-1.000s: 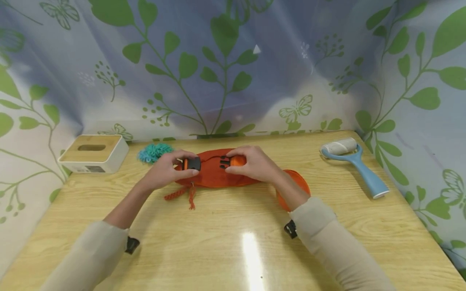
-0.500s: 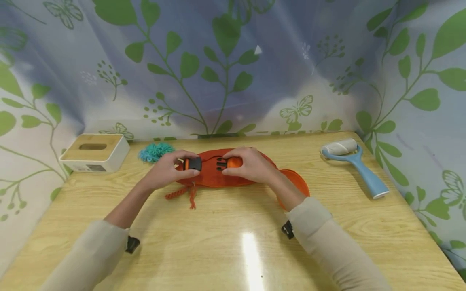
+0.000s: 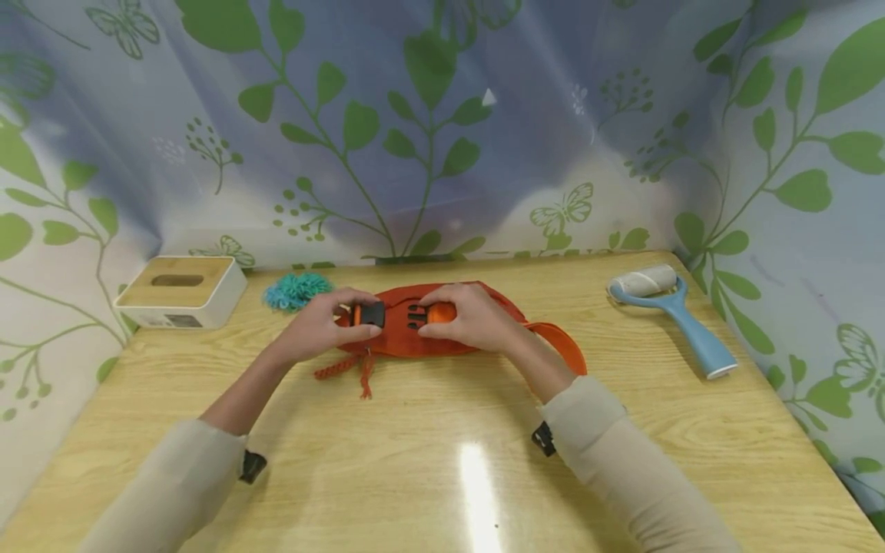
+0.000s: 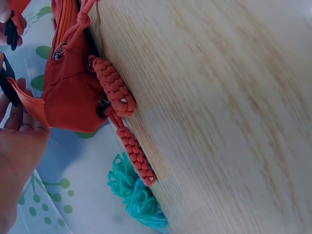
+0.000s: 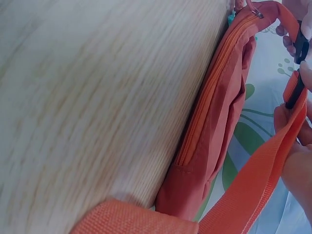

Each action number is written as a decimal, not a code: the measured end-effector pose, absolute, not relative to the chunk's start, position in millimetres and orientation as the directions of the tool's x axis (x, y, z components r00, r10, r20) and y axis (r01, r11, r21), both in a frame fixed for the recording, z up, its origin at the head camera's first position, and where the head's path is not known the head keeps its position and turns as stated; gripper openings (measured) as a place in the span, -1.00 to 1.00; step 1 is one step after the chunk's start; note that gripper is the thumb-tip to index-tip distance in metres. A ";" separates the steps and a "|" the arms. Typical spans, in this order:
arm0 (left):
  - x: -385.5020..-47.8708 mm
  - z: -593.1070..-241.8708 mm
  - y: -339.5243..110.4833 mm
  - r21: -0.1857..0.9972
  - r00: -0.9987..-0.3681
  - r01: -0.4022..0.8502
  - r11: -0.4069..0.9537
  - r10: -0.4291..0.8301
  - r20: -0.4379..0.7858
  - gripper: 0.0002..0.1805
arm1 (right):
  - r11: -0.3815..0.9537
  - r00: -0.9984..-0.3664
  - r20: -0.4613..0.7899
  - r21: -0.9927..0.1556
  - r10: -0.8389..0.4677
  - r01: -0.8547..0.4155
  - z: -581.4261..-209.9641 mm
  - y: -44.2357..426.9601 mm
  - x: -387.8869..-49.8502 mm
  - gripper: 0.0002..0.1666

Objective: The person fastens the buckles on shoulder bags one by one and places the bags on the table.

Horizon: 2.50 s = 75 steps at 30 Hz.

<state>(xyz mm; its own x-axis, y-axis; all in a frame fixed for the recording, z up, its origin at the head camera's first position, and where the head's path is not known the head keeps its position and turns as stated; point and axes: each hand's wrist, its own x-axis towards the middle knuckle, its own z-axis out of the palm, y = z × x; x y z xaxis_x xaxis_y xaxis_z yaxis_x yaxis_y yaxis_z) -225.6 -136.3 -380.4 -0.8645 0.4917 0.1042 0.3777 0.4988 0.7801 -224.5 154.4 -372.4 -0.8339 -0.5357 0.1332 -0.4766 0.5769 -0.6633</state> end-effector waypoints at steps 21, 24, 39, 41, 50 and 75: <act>-225.6 -383.6 -134.2 0.767 -0.853 0.403 0.500 0.509 0.116 -0.49 | 0.554 -0.804 0.162 -0.647 -0.572 -0.524 -375.6 148.0 -221.6 -0.46; -225.1 -382.3 -133.6 0.770 -0.851 0.402 0.496 0.512 0.115 -0.49 | 0.553 -0.808 0.154 -0.655 -0.569 -0.515 -375.4 147.3 -222.0 -0.45; -224.5 -389.1 -132.0 0.771 -0.855 0.373 0.516 0.514 0.070 -0.47 | 0.552 -0.803 0.160 -0.649 -0.574 -0.523 -378.8 144.0 -223.8 -0.46; -224.7 -390.2 -132.0 0.770 -0.856 0.369 0.520 0.514 0.063 -0.47 | 0.550 -0.802 0.162 -0.649 -0.575 -0.525 -379.9 143.2 -224.2 -0.46; -224.2 -390.5 -131.4 0.776 -0.845 0.375 0.507 0.531 0.061 -0.47 | 0.539 -0.792 0.155 -0.654 -0.590 -0.530 -379.6 138.2 -224.8 -0.45; -223.8 -391.3 -129.7 0.790 -0.848 0.357 0.498 0.527 0.051 -0.47 | 0.506 -0.759 0.179 -0.647 -0.626 -0.571 -379.0 126.6 -225.3 -0.51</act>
<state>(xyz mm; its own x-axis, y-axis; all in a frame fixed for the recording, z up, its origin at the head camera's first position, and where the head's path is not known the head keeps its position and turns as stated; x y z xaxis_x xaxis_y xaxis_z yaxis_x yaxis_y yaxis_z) -223.8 -129.7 -391.3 -0.8483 0.5271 0.0508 0.3568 0.4980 0.7904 -225.3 126.6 -379.0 -0.7586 -0.6265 0.1791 -0.5707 0.5061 -0.6467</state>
